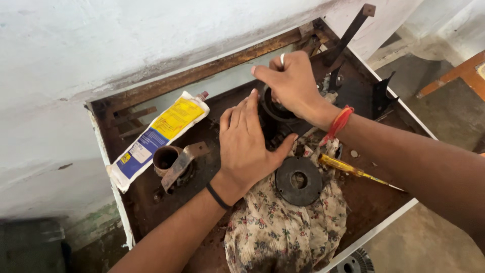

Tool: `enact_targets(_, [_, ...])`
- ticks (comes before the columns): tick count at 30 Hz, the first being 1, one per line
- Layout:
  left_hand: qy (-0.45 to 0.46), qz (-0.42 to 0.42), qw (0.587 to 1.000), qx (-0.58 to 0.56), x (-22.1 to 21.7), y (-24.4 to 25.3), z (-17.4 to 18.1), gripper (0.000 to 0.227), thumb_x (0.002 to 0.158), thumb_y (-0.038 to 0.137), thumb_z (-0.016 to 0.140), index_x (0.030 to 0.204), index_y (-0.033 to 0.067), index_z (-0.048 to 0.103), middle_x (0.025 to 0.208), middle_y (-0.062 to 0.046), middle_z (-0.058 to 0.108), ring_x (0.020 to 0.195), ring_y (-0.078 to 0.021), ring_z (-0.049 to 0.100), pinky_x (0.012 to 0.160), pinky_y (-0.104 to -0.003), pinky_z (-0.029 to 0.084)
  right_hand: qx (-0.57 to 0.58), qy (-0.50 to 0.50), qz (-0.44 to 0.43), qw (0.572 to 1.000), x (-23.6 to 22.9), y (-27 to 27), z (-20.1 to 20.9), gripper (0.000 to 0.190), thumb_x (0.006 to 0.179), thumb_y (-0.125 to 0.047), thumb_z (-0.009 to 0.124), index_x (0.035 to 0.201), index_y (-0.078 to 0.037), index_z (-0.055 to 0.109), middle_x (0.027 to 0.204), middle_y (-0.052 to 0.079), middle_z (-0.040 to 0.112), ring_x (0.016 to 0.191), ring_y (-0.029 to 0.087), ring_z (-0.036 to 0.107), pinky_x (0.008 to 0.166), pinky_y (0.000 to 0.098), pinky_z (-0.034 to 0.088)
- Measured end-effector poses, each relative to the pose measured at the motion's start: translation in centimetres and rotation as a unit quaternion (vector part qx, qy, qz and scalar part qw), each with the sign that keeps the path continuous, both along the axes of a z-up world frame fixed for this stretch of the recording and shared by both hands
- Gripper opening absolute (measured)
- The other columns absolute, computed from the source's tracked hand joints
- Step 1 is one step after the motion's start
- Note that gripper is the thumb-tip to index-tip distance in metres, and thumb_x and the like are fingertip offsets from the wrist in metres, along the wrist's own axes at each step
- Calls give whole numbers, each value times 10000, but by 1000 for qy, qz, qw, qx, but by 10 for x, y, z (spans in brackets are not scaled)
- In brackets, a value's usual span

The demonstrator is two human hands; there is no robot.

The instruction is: The person disassembles a cylindrical mechanical component on a workbench, removes a gear, and wipes parts with a cloth. They use a screwdriver to adjust or pry at the assembly and handle small metal pieces. The work continues with repeated cleaning and repositioning of the parts.

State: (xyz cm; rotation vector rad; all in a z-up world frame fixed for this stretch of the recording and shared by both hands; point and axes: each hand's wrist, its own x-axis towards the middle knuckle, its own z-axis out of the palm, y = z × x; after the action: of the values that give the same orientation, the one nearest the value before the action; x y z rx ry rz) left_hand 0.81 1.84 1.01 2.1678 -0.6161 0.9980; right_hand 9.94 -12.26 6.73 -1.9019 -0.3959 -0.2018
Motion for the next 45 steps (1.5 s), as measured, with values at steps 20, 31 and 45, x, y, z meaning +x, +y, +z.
enact_targets(20, [35,-18,999,11,-1,2,-3,957,878,559,785,1450,-126,438,1129,-197,664,1052,-331,656,987,-464,455,35,-72,-70,994,-7,4,5,519,968,-184,783,537,-76,514,464,4,516,376,59,525,333,243,366])
enact_targets(31, [23,-16,999,18,-4,6,-1,990,868,565,789,1463,-134,417,1193,-222,661,1078,-342,655,986,-445,466,155,-14,-28,987,-6,4,1,469,975,-198,758,589,-69,526,495,13,484,379,103,479,366,296,405])
enact_targets(45, [130,-39,991,20,-4,6,-1,945,930,509,763,1527,-104,365,1273,-238,624,1141,-358,637,1032,-488,444,216,-68,-63,972,-27,-74,12,412,1129,-72,648,746,-38,500,632,62,524,553,147,570,542,346,537])
